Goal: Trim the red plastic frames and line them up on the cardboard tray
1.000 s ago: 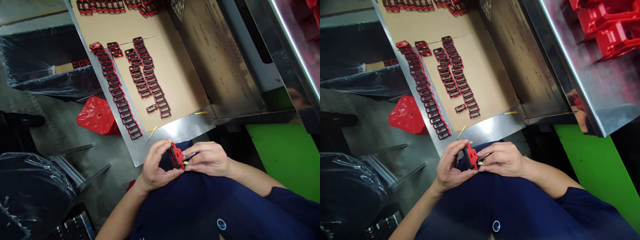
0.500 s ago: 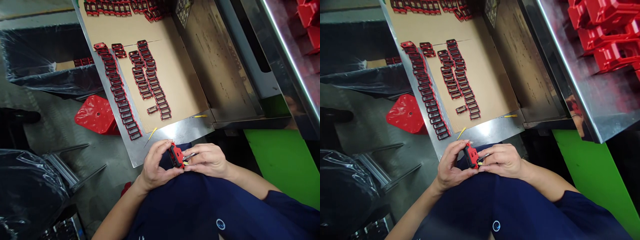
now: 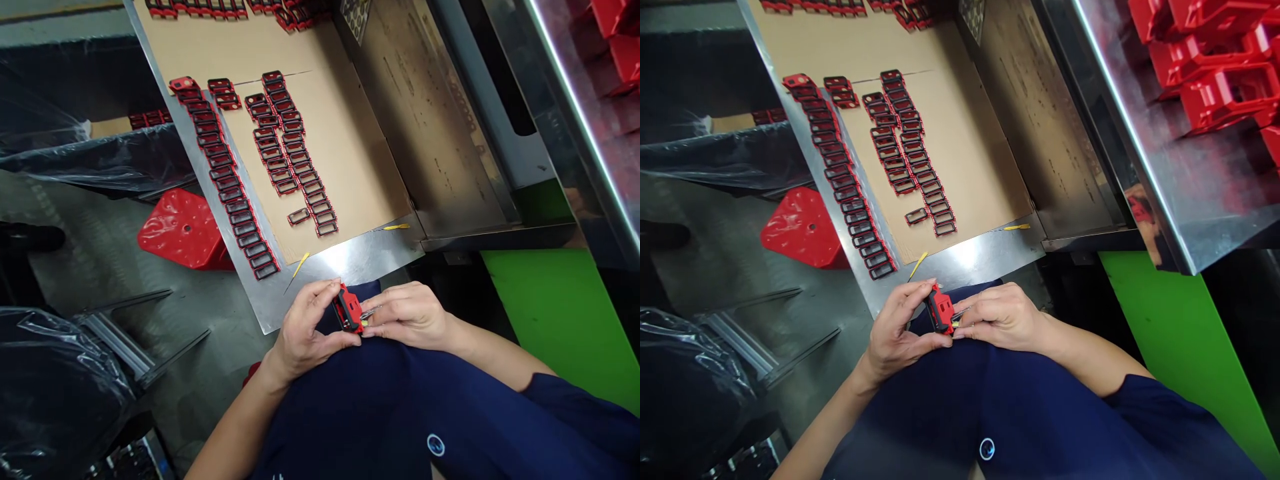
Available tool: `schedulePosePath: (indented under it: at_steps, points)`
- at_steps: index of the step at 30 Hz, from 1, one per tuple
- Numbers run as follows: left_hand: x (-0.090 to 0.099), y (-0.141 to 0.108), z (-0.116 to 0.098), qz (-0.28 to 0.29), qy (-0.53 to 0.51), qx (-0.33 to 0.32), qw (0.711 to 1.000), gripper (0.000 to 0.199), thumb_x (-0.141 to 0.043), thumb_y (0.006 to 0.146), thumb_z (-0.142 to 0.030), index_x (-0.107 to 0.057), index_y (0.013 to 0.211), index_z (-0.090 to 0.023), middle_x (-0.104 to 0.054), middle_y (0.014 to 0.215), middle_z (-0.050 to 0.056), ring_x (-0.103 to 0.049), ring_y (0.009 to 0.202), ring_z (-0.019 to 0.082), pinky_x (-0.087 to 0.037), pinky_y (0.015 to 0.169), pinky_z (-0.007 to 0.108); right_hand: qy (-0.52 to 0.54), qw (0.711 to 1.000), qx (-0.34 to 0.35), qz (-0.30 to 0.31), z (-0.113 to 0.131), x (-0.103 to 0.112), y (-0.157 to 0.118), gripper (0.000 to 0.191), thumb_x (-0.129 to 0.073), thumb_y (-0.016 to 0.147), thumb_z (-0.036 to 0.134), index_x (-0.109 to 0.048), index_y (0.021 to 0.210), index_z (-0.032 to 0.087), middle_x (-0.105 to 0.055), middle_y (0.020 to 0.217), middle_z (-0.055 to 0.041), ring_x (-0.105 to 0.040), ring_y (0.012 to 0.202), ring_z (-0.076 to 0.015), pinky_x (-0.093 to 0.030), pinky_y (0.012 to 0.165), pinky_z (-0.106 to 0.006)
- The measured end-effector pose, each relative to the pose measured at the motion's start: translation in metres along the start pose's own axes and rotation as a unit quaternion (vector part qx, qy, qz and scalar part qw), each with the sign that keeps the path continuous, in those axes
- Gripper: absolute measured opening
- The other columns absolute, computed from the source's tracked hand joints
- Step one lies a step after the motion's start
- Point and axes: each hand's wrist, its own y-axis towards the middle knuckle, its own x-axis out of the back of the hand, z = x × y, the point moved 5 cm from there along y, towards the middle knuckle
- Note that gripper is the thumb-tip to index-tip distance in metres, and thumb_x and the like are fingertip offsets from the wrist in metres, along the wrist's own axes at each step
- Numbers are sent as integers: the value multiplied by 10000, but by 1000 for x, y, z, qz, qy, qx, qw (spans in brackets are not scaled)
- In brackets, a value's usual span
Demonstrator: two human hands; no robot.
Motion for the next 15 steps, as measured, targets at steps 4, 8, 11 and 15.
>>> schedulePosePath:
  at_steps: [4,8,11,15]
  points:
    - [2,-2,0,-2,6,4,1000,849,-756,780,-555,-410,1496,-255,-648,1211,144,-686,1050,275,-619,873,429,-32,999,22,8,4,-1,1,45,-733,895,188,-705,921,165,-768,987,-65,-748,814,-145,-581,688,-211]
    - [3,-3,0,-5,8,8,1000,835,-766,776,-553,-434,1478,-244,-659,1213,145,-692,1048,277,-616,882,431,-54,998,40,13,8,-2,3,30,-704,915,184,-689,933,165,-764,972,-72,-745,829,-155,-586,696,-229]
    - [5,-2,-1,-13,11,7,1000,807,-762,776,-563,-459,1448,-235,-672,1199,143,-697,1042,278,-619,876,432,-57,997,50,12,9,-2,5,32,-693,919,177,-679,940,158,-760,941,-77,-745,851,-159,-607,740,-237]
    - [5,-2,0,-23,-9,21,999,775,-794,744,-563,-509,1386,-235,-674,1188,130,-694,1047,272,-618,885,428,-56,996,67,13,12,-4,6,40,-691,920,178,-671,936,147,-757,929,-86,-745,874,-170,-625,836,-270]
